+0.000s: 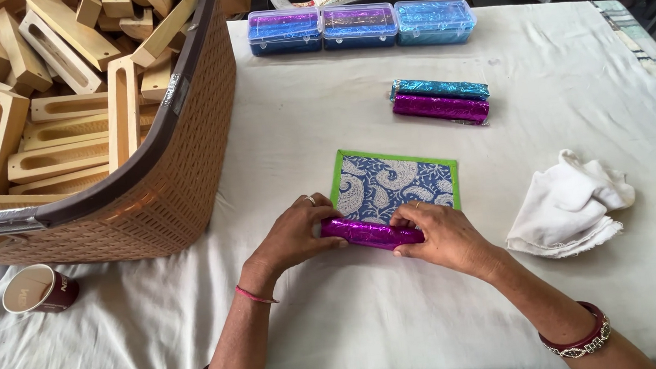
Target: The person unwraps a sheet of metallic foil, smooths it flat on a padded board, and rolls it around a wooden dowel, placing the finished foil-wrapped roll with others on the table. They then wipe a clear plastic container with a white cloth.
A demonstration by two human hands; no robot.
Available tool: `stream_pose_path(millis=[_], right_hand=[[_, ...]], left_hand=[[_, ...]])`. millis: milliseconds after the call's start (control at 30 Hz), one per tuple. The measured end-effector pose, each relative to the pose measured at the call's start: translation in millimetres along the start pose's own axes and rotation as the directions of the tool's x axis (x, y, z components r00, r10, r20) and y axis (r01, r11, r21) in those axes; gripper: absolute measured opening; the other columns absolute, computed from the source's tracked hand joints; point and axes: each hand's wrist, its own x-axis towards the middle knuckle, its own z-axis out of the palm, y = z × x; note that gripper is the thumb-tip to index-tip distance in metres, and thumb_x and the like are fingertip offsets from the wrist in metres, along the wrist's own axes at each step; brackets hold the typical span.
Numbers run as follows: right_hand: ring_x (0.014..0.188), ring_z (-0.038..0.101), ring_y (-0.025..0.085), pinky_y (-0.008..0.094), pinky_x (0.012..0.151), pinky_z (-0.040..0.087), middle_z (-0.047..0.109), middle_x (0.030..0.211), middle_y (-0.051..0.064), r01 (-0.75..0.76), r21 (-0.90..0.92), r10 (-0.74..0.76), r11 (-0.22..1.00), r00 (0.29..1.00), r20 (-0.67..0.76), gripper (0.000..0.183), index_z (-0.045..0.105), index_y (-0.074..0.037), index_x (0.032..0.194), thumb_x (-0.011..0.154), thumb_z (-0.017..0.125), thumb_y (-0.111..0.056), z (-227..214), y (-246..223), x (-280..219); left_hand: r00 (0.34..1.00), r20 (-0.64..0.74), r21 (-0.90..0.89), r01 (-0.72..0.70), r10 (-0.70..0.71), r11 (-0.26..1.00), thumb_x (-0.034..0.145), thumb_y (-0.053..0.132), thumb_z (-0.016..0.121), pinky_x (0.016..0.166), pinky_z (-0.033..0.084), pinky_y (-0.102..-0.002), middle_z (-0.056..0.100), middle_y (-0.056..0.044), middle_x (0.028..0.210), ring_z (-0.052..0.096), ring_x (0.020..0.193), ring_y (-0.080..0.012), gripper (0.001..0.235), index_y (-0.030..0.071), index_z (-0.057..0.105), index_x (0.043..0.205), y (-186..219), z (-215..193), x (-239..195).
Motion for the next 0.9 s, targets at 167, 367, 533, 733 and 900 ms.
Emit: stream_pose_path(millis=[167, 367, 533, 733, 900], right_hand=[[0.099, 0.070, 0.015, 0.035, 0.095, 0.057, 0.070, 0.107, -0.002, 0.071, -0.113, -0.072, 0.991, 0.997, -0.004, 0.057, 0.066, -0.021, 0.122, 0.073, 0.083, -0.043, 4, 1, -2], [0.101, 0.068, 0.017, 0.037, 0.097, 0.055, 0.070, 0.109, 0.001, 0.163, -0.185, -0.170, 0.969, 0.985, -0.022, 0.055, 0.065, -0.018, 0.129, 0.082, 0.077, -0.044, 20, 9, -1], [0.107, 0.061, 0.026, 0.042, 0.094, 0.051, 0.065, 0.116, 0.013, 0.295, -0.341, -0.348, 0.893, 0.932, -0.106, 0.052, 0.062, -0.004, 0.130, 0.089, 0.074, -0.033, 28, 13, -4], [0.107, 0.063, 0.026, 0.040, 0.087, 0.057, 0.066, 0.118, 0.012, 0.235, -0.397, -0.333, 0.887, 0.922, -0.199, 0.046, 0.061, -0.008, 0.130, 0.095, 0.066, -0.038, -2, 60, 15], [0.114, 0.064, 0.022, 0.039, 0.099, 0.054, 0.067, 0.121, 0.008, -0.056, -0.363, -0.032, 0.930, 0.972, -0.232, 0.046, 0.060, -0.015, 0.133, 0.094, 0.065, -0.038, -45, 126, 55]], left_hand=[[1.000, 0.013, 0.031, 0.017, -0.018, 0.999, 0.068, 0.031, 0.090, 0.095, 0.053, -0.036, 0.069, -0.003, 0.109, 0.063, 0.106, -0.0209, 0.050, 0.011, 0.075, 0.111, 0, -1, -1], [0.998, 0.012, 0.013, -0.059, 0.059, 0.998, 0.069, 0.025, 0.088, 0.090, 0.053, -0.037, 0.072, -0.002, 0.104, 0.064, 0.100, -0.0223, 0.045, 0.010, 0.076, 0.110, -1, -1, -2], [1.000, 0.021, -0.020, 0.021, -0.020, 1.000, 0.069, 0.025, 0.088, 0.091, 0.054, -0.035, 0.073, -0.001, 0.104, 0.066, 0.099, -0.0196, 0.045, 0.012, 0.076, 0.110, -3, -1, -1], [0.986, -0.022, -0.122, 0.164, -0.168, 0.979, 0.077, 0.039, 0.083, 0.083, 0.057, -0.040, 0.069, -0.005, 0.116, 0.068, 0.092, -0.0250, 0.069, 0.015, 0.063, 0.138, 25, -21, -3], [0.991, -0.120, -0.016, 0.060, -0.061, 0.998, 0.086, 0.035, 0.076, 0.086, 0.057, -0.039, 0.070, -0.008, 0.114, 0.068, 0.103, -0.0210, 0.051, 0.010, 0.065, 0.129, -6, 1, 4]])
